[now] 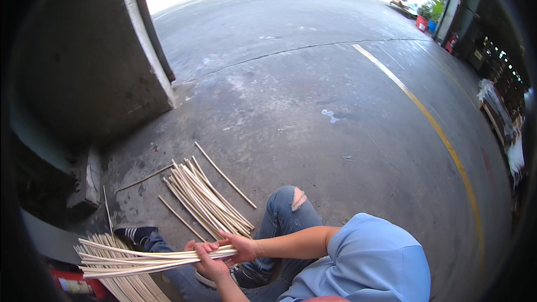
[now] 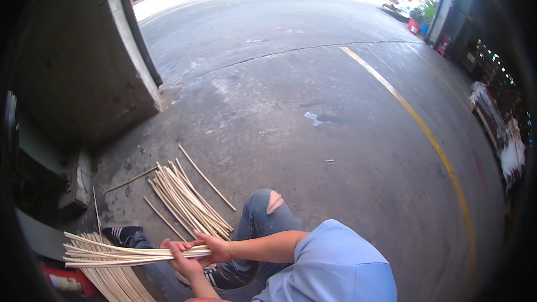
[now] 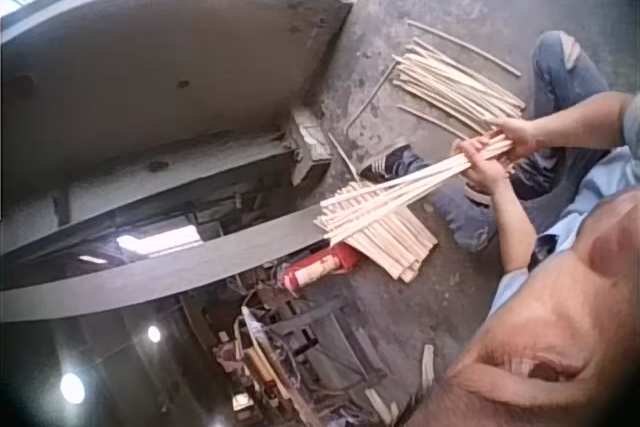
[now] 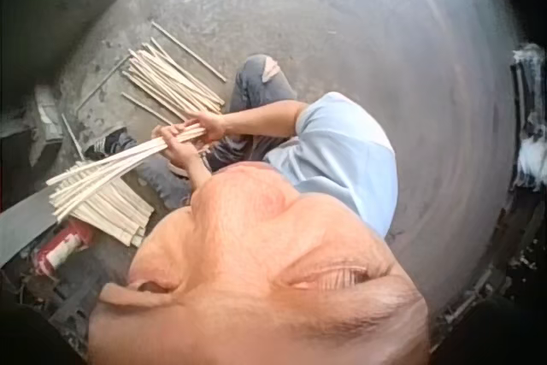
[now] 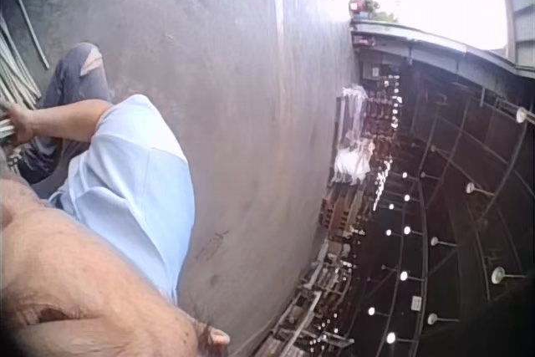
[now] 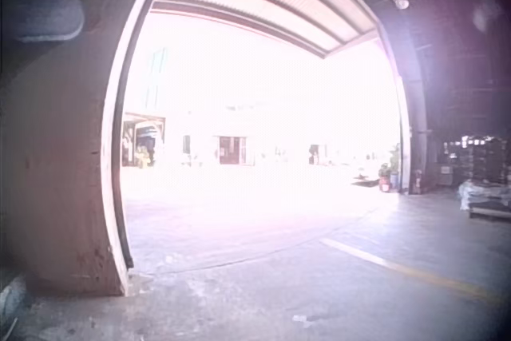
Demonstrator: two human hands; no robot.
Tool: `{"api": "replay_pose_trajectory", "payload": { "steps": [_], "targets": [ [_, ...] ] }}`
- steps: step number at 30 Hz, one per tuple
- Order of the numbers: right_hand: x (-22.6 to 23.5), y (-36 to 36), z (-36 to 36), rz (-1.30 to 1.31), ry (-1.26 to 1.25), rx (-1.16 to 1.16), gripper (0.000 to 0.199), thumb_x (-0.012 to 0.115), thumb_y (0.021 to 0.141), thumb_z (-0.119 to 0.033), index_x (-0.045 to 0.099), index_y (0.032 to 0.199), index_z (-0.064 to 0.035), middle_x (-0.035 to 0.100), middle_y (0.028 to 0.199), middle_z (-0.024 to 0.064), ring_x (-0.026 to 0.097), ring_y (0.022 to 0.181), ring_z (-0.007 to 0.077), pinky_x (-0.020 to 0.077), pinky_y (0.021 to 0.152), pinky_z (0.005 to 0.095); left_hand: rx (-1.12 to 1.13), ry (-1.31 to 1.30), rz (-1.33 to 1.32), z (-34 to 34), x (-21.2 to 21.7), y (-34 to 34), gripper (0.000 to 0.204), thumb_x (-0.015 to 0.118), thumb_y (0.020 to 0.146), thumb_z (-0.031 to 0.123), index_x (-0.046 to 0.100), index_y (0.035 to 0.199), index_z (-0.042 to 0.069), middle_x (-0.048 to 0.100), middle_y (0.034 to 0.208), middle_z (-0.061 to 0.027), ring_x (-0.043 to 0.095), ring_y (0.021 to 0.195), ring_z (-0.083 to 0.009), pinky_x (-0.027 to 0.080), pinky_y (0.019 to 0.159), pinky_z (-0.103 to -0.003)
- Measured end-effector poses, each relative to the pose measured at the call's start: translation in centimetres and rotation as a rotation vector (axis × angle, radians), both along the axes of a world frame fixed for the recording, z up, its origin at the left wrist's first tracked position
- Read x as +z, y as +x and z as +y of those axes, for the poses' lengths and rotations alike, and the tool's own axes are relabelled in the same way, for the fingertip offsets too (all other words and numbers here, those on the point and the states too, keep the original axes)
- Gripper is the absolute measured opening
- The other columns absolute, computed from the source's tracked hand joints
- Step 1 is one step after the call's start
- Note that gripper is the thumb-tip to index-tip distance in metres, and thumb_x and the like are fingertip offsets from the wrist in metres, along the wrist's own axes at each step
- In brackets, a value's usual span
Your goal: The person sits on the floor and gathers thin wooden sticks into bundles. They align the sticks by hand, secure them with rubber bands, and place the finished bundles on the floor.
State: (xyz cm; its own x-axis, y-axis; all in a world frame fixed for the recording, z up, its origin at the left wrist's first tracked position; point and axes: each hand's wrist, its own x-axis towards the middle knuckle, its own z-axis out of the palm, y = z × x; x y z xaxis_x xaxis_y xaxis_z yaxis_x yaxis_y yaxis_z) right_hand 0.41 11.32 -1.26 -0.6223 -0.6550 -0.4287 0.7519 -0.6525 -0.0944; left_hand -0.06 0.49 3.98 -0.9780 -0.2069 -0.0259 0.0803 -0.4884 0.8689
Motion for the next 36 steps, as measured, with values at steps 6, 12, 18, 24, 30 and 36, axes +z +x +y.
{"api": "replay_pose_trajectory", "payload": {
  "steps": [6, 12, 18, 24, 30, 36],
  "targets": [
    [-2.3, -2.3, 5.2, 0.386, 0.561, 0.113, 0.079, 0.047, 0.096, -0.074, 0.045, 0.146, -0.0116, 0.056, 0.133, 0.0093, 0.062, 0.112, 0.0274, 0.0537, 0.085, 0.0464, -0.135, 0.046, -0.218, 2.1, -0.7, -2.2, 0.02, 0.056, 0.107, 0.028, 0.049, 0.108, 0.009, 0.039, 0.069, 0.0028, 0.04, 0.057, -0.008, 0.04, 0.05, -0.026],
    [-1.3, -7.1, 7.9, 0.61, 0.416, -0.101, 0.036, 0.066, 0.099, -0.044, 0.065, 0.114, -0.0108, 0.066, 0.099, -0.0035, 0.063, 0.088, 0.0074, 0.0543, 0.074, 0.0274, -0.402, -0.206, -0.431, 1.7, -3.2, -1.1, 0.018, 0.053, 0.108, 0.023, 0.042, 0.117, 0.011, 0.046, 0.072, -0.0014, 0.045, 0.051, -0.0107, 0.043, 0.044, -0.027],
    [-4.1, -7.2, 9.8, 0.624, 0.506, -0.13, 0.027, 0.075, 0.095, -0.033, 0.068, 0.104, -0.0083, 0.065, 0.09, -0.0035, 0.061, 0.08, 0.0054, 0.0531, 0.072, 0.0243, -0.547, -0.322, -0.509, 3.4, -4.9, -0.1, 0.016, 0.056, 0.105, 0.017, 0.049, 0.111, 0.004, 0.051, 0.072, -0.0042, 0.05, 0.048, -0.0128, 0.044, 0.04, -0.029],
    [-3.7, -8.1, 9.4, 0.597, 0.574, -0.118, 0.024, 0.077, 0.093, -0.031, 0.065, 0.092, -0.0104, 0.063, 0.082, -0.0043, 0.061, 0.075, 0.0049, 0.0523, 0.066, 0.024, -0.545, -0.375, -0.546, 2.4, -5.7, -0.8, 0.015, 0.062, 0.101, 0.015, 0.053, 0.098, 0.003, 0.055, 0.068, -0.0048, 0.054, 0.048, -0.0133, 0.046, 0.04, -0.028],
    [-4.5, -8.0, 9.3, 0.568, 0.607, -0.15, 0.021, 0.077, 0.094, -0.024, 0.067, 0.089, -0.0066, 0.064, 0.081, -0.0024, 0.062, 0.075, 0.006, 0.0532, 0.066, 0.0243, -0.612, -0.362, -0.571, 2.0, -5.7, -0.9, 0.02, 0.063, 0.102, 0.024, 0.056, 0.102, 0.006, 0.059, 0.068, -0.0032, 0.055, 0.048, -0.0112, 0.046, 0.04, -0.026],
    [-4.8, -8.0, 7.6, 0.551, 0.602, -0.163, 0.018, 0.07, 0.096, -0.02, 0.065, 0.097, -0.0036, 0.066, 0.085, 0.0021, 0.063, 0.076, 0.0107, 0.0554, 0.072, 0.0288, -0.577, -0.261, -0.597, 1.1, -4.7, -0.2, 0.022, 0.058, 0.106, 0.026, 0.053, 0.113, 0.006, 0.062, 0.074, -0.0052, 0.057, 0.051, -0.0101, 0.047, 0.043, -0.025]
  ]
}}
